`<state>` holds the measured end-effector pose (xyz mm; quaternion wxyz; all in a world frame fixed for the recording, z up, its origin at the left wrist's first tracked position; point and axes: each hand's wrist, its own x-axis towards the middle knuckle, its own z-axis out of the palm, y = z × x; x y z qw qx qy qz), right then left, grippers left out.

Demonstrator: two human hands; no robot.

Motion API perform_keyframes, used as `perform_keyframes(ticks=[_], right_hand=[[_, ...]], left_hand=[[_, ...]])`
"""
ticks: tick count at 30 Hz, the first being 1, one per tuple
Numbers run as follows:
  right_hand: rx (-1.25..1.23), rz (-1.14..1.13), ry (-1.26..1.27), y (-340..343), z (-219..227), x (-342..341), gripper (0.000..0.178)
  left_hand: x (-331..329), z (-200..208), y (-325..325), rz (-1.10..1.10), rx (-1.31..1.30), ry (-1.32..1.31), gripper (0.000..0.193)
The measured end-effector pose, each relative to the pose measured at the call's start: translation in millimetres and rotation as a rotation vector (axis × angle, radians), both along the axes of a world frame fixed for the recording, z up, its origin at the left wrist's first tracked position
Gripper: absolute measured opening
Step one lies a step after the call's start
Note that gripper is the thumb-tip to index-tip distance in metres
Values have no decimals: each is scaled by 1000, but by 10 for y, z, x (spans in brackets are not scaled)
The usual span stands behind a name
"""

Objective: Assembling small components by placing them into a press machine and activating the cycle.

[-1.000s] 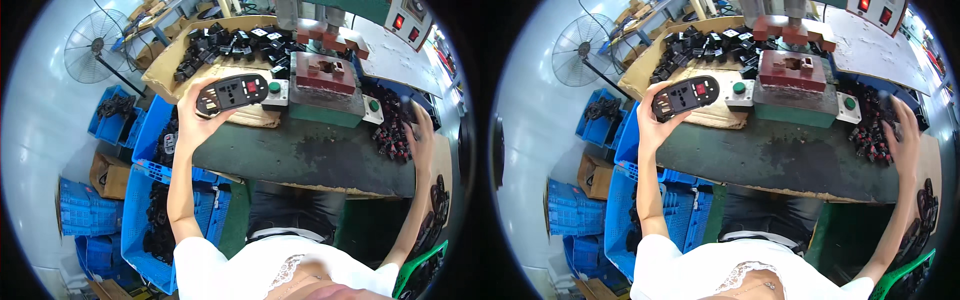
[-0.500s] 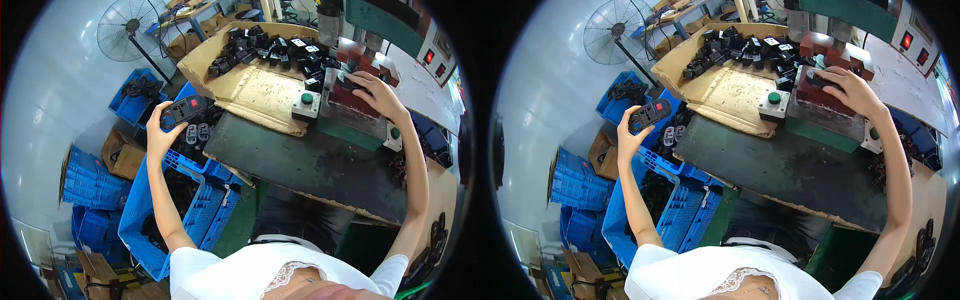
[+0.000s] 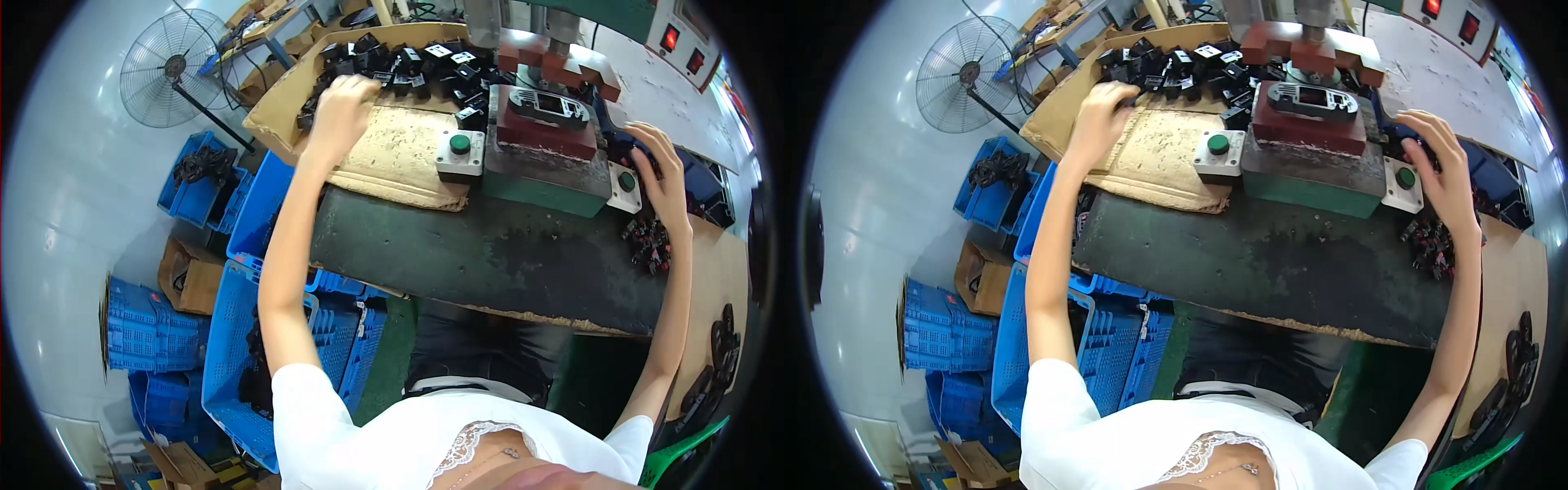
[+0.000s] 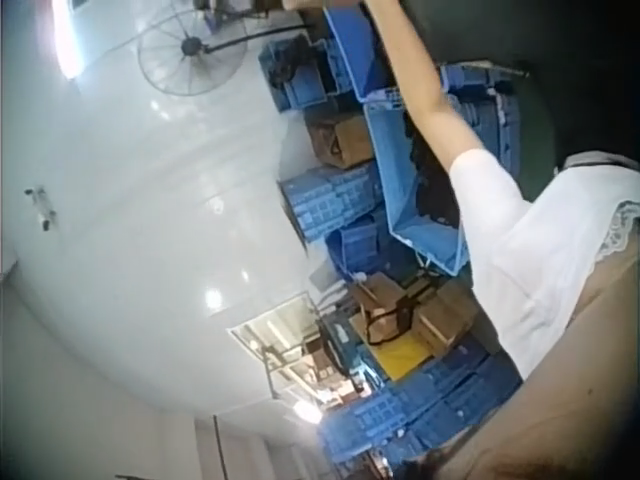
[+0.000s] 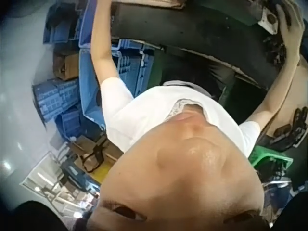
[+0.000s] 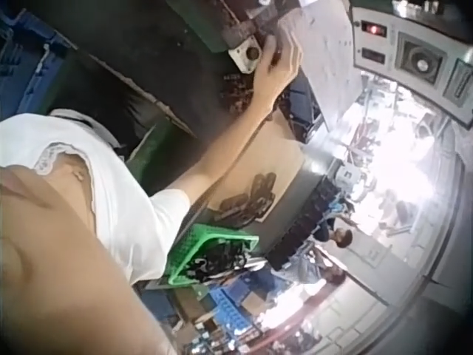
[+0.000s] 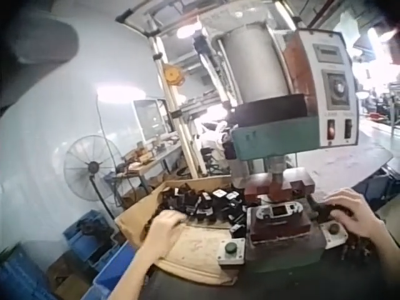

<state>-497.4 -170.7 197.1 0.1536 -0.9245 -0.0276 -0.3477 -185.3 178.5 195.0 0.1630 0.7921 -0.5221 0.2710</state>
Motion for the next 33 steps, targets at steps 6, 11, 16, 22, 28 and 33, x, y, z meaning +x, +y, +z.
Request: perform_keyframes(ticks=[6,11,16,22,28,33], right_hand=[[209,-219,-211,-567,-349,-331,19],[170,-362,-193,-816,-399,-491,22],[181,-343,-231,-826,-375,-490,18],[167,-334,-96,-817,-491,-425,15],[115,-407,259,-874,-773,-485,24],[-41,-404,188,-939,-916,-437,31]], left_hand=[[788,-213,-1403,346,158,9,41],[1110,-359,-1869,272,273,24,53],[1251,-436,-1776,218,138,72,42],[1335,-479,-1487,223,-171,103,57],[617,-358,-1375,-249,-711,1516,27],[37,-169,-1329,-586,-630,1802,36]])
